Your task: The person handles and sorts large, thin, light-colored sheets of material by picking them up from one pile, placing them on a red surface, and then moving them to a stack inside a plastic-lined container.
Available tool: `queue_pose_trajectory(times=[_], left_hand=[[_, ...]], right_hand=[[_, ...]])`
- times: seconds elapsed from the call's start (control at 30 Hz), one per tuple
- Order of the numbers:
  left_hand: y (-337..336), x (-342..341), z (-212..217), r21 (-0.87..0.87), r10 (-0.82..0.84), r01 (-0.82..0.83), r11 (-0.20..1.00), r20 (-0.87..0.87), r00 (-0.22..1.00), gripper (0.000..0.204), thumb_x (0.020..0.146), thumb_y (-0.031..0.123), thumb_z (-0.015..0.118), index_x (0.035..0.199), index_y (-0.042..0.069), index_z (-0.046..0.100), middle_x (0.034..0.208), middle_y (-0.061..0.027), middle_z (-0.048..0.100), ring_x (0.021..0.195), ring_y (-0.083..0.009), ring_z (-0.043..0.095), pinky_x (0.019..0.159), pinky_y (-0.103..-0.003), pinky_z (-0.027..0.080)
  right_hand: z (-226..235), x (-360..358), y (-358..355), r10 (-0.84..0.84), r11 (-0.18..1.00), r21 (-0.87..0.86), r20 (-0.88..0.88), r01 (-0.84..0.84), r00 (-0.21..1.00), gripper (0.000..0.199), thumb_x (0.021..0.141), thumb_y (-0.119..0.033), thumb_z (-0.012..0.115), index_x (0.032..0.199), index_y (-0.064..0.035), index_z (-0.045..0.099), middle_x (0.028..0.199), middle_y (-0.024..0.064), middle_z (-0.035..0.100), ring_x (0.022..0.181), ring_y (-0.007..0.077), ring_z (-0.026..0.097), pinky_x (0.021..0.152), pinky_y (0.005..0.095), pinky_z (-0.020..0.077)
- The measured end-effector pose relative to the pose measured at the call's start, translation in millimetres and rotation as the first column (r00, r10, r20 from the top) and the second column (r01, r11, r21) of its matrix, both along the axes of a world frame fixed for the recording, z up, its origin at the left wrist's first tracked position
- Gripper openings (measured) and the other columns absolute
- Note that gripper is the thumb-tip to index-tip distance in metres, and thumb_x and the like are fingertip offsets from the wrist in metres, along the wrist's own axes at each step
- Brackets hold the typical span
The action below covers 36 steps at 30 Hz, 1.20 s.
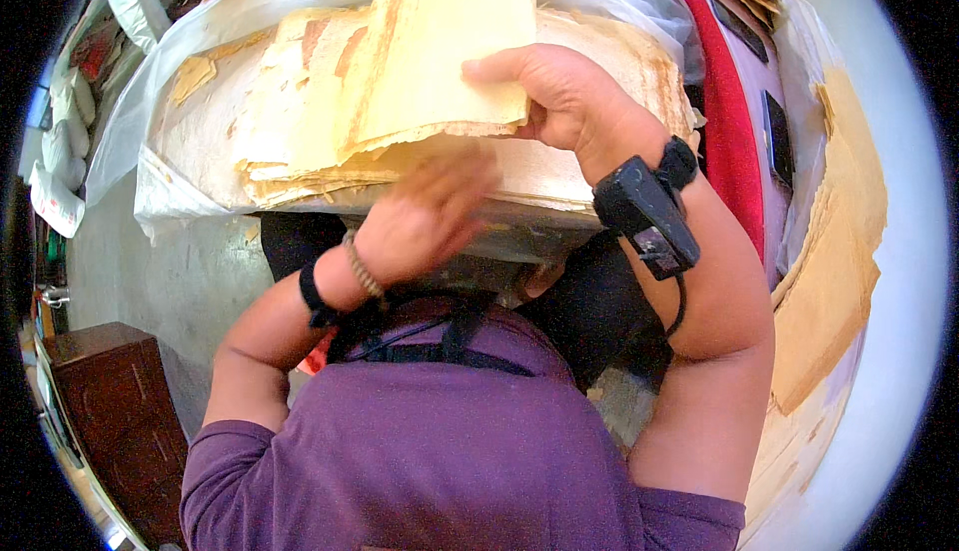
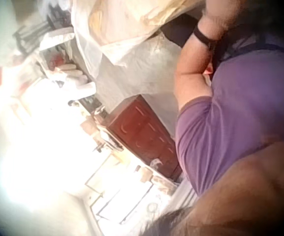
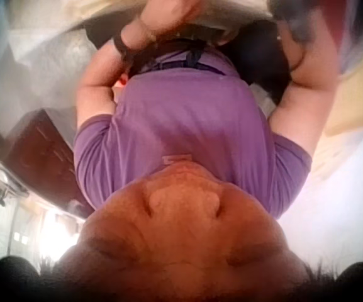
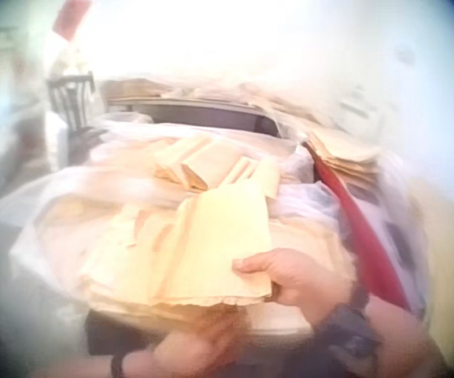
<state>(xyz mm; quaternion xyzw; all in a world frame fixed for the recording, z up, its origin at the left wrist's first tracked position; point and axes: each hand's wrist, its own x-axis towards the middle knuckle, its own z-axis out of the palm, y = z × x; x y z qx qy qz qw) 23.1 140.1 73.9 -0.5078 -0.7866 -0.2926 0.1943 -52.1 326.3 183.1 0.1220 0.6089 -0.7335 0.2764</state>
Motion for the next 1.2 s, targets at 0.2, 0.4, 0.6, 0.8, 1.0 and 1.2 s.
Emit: queue_pose_trajectory(times=[0.2, 0.4, 0.6, 0.8, 1.0, 1.2], left_hand=[[2.6, -41.2, -29.3, -0.292, 0.446, -0.375, 0.880, 0.233, 0.864, 0.050, 0.091, 0.041, 0.065, 0.127, 0.006, 0.061, 0.119, -0.0171, 0.064, 0.111, -0.0350, 0.061, 0.096, -0.043, 0.050], [-12.9, -84.9, -51.3, -0.141, 0.342, -0.314, 0.939, 0.270, 0.900, 0.048, 0.092, 0.033, 0.064, 0.130, 0.006, 0.060, 0.119, -0.0222, 0.067, 0.107, -0.0381, 0.065, 0.093, -0.045, 0.050], [-34.0, -104.5, -32.2, -0.022, 0.315, -0.531, 0.847, 0.826, 0.467, 0.061, 0.096, 0.023, 0.066, 0.148, 0.002, 0.043, 0.124, -0.0170, 0.065, 0.096, -0.0233, 0.066, 0.086, -0.035, 0.053], [-35.6, -111.3, -28.7, 0.360, -0.175, -0.579, 0.731, 0.920, 0.351, 0.073, 0.101, 0.014, 0.057, 0.160, 0.005, 0.015, 0.152, -0.0198, 0.044, 0.114, -0.0287, 0.065, 0.089, -0.034, 0.056], [-59.4, -127.5, -41.4, 0.495, -0.664, -0.757, 0.427, 0.740, 0.109, 0.059, 0.106, 0.025, 0.051, 0.154, 0.002, 0.025, 0.150, -0.0209, 0.046, 0.119, -0.0342, 0.062, 0.095, -0.040, 0.056], [-150.0, -87.2, -98.1, 0.427, -0.250, -0.274, 0.862, 0.827, 0.504, 0.053, 0.106, 0.036, 0.046, 0.147, 0.003, 0.042, 0.146, -0.0173, 0.051, 0.125, -0.0328, 0.058, 0.105, -0.045, 0.050]], right_hand=[[23.6, -6.7, -14.4, 0.030, 0.997, 0.069, -0.100, -0.023, 0.995, 0.042, 0.090, -0.011, 0.074, 0.127, 0.0017, 0.061, 0.116, 0.0132, 0.071, 0.103, 0.0222, 0.072, 0.090, 0.0390, 0.0599], [51.5, -19.6, -30.9, 0.104, 0.993, 0.076, -0.196, -0.090, 0.975, 0.038, 0.089, -0.010, 0.074, 0.123, 0.0025, 0.062, 0.111, 0.0125, 0.073, 0.097, 0.0219, 0.074, 0.084, 0.0365, 0.0625], [86.4, -19.0, -49.4, 0.044, 0.997, 0.076, -0.178, -0.031, 0.983, 0.044, 0.093, -0.003, 0.066, 0.131, 0.0083, 0.048, 0.115, 0.0198, 0.067, 0.102, 0.0316, 0.071, 0.078, 0.0445, 0.0646], [119.5, -15.0, -35.7, 0.163, 0.986, 0.023, -0.292, -0.164, 0.942, 0.041, 0.091, -0.003, 0.067, 0.128, 0.0067, 0.052, 0.114, 0.0186, 0.068, 0.098, 0.0292, 0.072, 0.078, 0.0418, 0.0640], [142.9, -0.5, 17.0, 0.201, 0.978, 0.025, -0.411, -0.209, 0.889, 0.041, 0.089, -0.007, 0.072, 0.125, 0.0057, 0.058, 0.114, 0.0174, 0.070, 0.099, 0.0263, 0.072, 0.083, 0.0395, 0.0626], [69.0, 19.2, 81.1, 0.136, 0.990, 0.067, -0.211, -0.125, 0.968, 0.041, 0.086, -0.010, 0.077, 0.122, 0.0047, 0.063, 0.113, 0.0161, 0.071, 0.100, 0.0234, 0.072, 0.089, 0.0371, 0.0611]])
